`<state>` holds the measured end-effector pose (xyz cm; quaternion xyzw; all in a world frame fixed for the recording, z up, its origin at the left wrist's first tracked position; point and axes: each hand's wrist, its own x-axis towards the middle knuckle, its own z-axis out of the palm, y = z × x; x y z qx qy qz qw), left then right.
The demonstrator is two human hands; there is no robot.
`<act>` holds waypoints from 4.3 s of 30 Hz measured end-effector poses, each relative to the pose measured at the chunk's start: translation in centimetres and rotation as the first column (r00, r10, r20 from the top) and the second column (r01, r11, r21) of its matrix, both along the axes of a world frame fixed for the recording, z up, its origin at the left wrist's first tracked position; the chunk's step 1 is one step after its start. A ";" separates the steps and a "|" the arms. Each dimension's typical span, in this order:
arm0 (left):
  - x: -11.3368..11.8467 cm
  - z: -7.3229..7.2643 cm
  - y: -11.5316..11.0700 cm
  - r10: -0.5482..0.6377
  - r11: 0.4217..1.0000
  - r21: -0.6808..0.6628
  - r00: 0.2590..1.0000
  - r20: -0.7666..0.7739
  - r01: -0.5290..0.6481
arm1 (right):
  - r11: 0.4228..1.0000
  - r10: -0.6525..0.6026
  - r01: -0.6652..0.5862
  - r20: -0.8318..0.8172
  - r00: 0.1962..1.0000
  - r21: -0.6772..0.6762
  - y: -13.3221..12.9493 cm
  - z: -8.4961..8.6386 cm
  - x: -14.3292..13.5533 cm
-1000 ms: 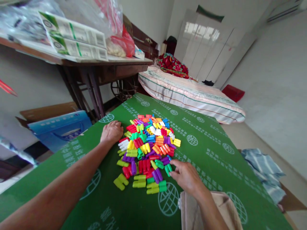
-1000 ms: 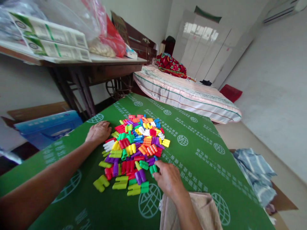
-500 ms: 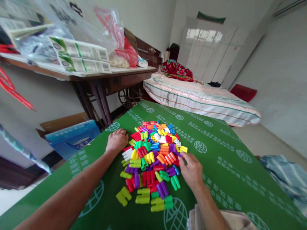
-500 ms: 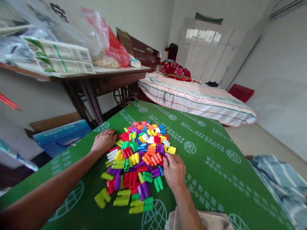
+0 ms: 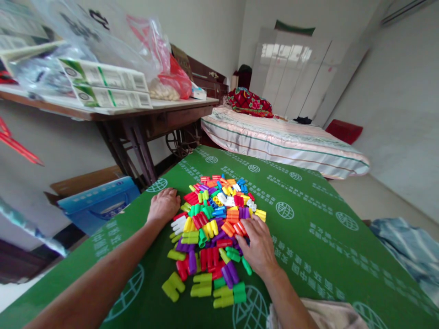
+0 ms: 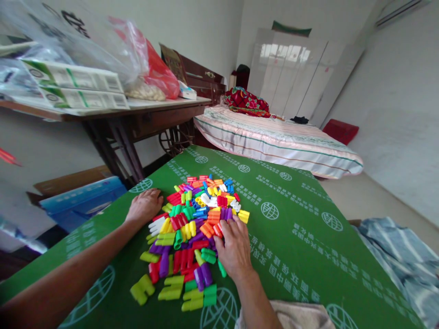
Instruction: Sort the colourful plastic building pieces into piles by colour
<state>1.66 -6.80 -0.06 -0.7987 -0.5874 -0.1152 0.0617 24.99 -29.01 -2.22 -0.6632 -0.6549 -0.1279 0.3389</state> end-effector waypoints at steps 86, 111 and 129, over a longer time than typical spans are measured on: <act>-0.2 -0.2 0.6 -0.016 1.000 -0.023 1.000 0.018 0.016 | 0.782 -0.581 0.504 -0.134 0.803 -0.366 -1.5 0.0 5.6; -0.2 0.0 0.5 -0.019 0.999 -0.041 1.000 0.005 0.019 | 0.709 -0.655 0.591 -0.048 0.754 -0.386 -1.8 0.2 6.4; -0.1 0.3 0.6 -0.014 0.999 -0.035 1.000 -0.004 0.014 | 0.699 -0.662 0.589 -0.055 0.748 -0.405 -1.7 0.3 6.5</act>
